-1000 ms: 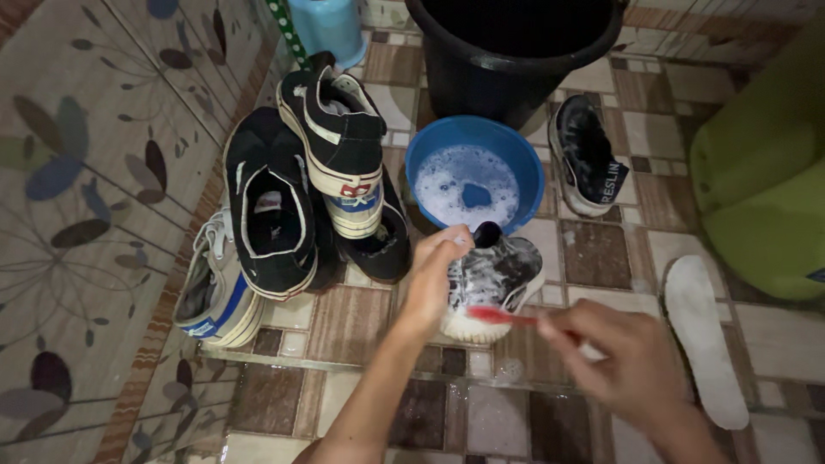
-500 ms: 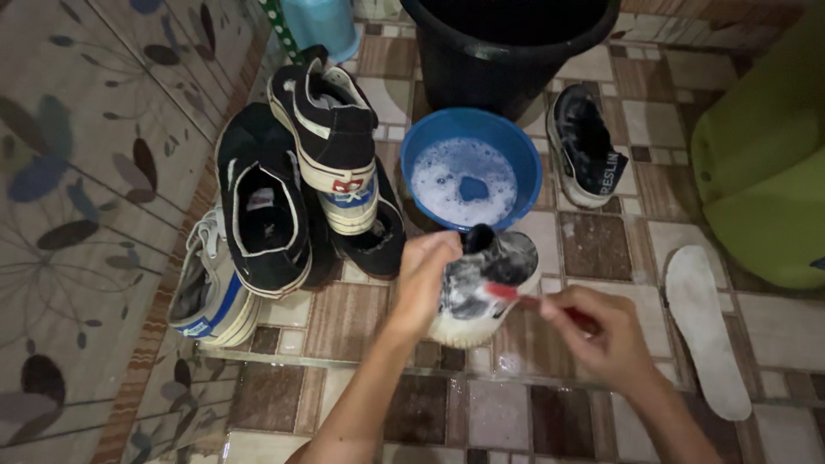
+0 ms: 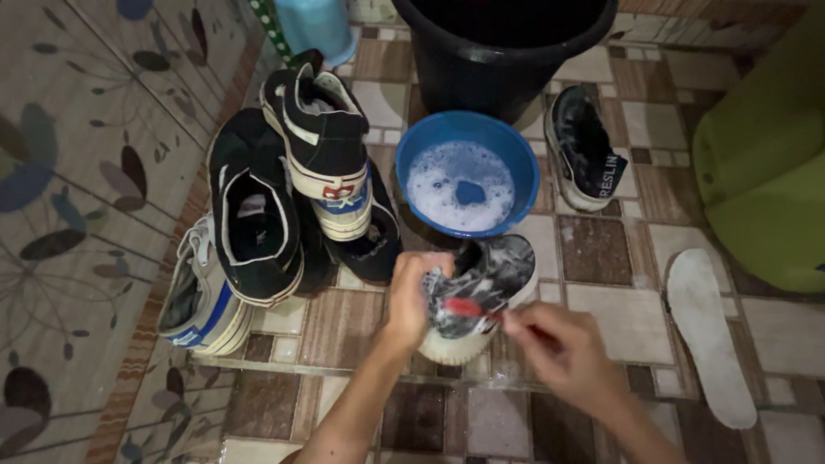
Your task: The person scrubs the soles and uppers of several pairs of shoes and insoles using a toothbrush and soapy water. They dip the brush into a blue bowl of suds and scrub the items on the tiled floor, occasionally rinsing the brush in a black bucket.
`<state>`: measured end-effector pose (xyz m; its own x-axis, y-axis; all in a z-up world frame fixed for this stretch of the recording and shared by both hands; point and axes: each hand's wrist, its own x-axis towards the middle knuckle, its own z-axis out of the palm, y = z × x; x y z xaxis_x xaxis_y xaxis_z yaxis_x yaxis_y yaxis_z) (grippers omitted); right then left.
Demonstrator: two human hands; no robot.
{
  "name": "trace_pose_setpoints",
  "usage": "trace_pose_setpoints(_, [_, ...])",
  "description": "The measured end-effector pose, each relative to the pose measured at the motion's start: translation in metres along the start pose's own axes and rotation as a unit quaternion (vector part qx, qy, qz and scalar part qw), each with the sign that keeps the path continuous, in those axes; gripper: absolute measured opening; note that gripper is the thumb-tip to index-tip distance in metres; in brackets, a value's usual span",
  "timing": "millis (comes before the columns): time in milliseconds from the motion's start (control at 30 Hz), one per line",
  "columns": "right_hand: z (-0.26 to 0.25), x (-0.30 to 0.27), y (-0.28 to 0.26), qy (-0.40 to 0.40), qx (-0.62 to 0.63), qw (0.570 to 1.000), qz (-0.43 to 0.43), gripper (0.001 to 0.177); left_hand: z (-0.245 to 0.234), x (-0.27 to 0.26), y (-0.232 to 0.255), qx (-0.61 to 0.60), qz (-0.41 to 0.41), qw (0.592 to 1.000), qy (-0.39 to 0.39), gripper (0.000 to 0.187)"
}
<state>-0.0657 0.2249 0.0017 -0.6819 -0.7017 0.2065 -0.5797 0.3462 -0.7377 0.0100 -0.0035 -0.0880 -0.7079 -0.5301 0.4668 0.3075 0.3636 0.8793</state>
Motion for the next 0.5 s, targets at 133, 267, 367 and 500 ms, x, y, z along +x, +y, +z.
trace_pose_setpoints(133, [-0.013, 0.017, 0.011, -0.001, -0.069, 0.994, 0.08, 0.017, -0.003, -0.002, -0.004, -0.116, -0.141, 0.983, 0.009, 0.026])
trace_pose_setpoints(267, [-0.009, 0.011, 0.008, -0.004, -0.002, 1.0, 0.015, 0.019, -0.001, -0.002, -0.006, -0.114, -0.127, 0.985, -0.013, 0.027])
trace_pose_setpoints(367, [0.007, 0.0, 0.007, -0.004, 0.035, 0.995, -0.097, 0.02, -0.002, -0.007, -0.008, -0.136, -0.136, 0.981, -0.002, 0.029])
trace_pose_setpoints(500, [-0.008, 0.024, 0.034, -0.025, -0.097, 0.989, 0.109, 0.019, -0.007, -0.008, 0.004, -0.192, -0.213, 0.958, -0.015, 0.021])
